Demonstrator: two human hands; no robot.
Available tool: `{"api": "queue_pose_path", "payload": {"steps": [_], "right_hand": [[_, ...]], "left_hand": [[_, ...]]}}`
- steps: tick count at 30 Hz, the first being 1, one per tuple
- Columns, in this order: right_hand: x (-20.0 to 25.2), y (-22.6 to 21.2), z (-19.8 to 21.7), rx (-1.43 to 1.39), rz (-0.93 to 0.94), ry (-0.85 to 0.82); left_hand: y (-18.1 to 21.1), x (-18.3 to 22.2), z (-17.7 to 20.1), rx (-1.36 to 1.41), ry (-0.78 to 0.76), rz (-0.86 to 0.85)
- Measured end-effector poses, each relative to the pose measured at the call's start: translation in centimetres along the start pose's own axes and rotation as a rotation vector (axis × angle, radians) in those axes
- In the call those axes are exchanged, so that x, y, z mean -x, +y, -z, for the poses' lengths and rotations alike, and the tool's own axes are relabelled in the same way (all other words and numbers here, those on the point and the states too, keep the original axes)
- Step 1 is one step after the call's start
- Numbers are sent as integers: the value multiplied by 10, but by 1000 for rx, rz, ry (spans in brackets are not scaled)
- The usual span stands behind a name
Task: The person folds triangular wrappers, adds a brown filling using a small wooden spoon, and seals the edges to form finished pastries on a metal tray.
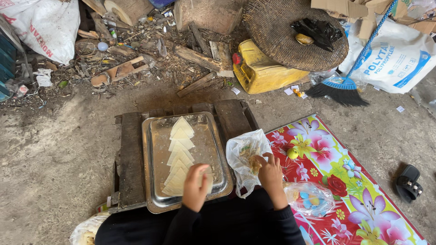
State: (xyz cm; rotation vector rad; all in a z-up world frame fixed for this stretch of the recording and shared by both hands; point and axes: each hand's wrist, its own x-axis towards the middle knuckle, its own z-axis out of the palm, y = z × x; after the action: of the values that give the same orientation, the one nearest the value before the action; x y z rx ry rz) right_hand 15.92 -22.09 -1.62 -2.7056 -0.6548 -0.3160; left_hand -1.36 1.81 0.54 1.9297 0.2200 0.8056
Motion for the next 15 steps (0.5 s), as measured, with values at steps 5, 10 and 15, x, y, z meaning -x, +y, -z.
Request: {"api": "queue_pose_path", "payload": {"steps": [5, 10, 15], "right_hand": [[-5, -11, -1, 127, 88, 1], [-18, -8, -18, 139, 108, -64], [-46, 11, -27, -50, 90, -266]], "left_hand": [[1, 18, 59, -57, 122, 43], [1, 29, 84, -158, 222, 127], [3, 31, 87, -145, 245, 133]]}}
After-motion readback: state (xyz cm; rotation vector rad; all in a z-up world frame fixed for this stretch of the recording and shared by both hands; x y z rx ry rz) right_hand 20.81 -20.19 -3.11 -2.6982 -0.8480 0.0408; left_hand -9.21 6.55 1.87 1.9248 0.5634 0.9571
